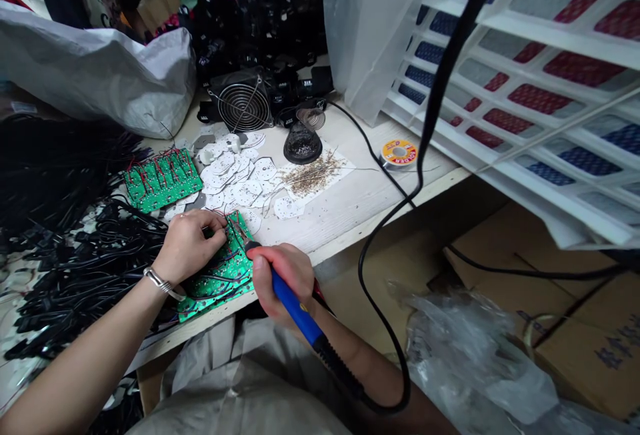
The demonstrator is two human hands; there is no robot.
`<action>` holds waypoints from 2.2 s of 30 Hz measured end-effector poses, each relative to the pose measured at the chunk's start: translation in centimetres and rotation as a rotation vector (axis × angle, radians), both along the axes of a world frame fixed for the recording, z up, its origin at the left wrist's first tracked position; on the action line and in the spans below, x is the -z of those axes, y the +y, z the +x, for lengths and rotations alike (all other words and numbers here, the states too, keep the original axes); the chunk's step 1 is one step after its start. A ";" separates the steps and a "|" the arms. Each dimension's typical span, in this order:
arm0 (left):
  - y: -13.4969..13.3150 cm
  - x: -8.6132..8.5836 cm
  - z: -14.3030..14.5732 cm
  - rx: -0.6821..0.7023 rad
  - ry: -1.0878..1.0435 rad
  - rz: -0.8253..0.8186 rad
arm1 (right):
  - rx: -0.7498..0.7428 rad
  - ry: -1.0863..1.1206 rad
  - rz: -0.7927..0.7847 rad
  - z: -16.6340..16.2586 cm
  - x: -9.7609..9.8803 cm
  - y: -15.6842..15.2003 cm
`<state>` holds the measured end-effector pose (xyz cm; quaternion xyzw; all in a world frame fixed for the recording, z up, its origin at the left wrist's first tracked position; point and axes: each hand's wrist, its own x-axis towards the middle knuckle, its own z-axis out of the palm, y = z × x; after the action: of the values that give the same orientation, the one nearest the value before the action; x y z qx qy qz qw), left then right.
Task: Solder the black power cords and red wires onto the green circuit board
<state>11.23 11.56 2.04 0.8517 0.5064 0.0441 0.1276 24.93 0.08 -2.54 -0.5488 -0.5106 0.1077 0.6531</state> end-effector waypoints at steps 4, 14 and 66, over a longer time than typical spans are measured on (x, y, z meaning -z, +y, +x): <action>0.0 0.1 0.0 0.002 -0.003 0.000 | 0.003 0.006 -0.022 0.2 -0.1 -0.1; 0.0 0.1 -0.1 0.002 -0.003 0.002 | 0.006 0.015 -0.029 0.0 0.1 0.1; -0.6 0.4 -0.7 0.136 0.073 0.055 | -0.039 -0.118 0.005 -0.3 -0.1 0.7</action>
<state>10.58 10.94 1.61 0.8884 0.4502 0.0180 0.0880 24.61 0.74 -2.46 -0.5423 -0.5591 0.0867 0.6211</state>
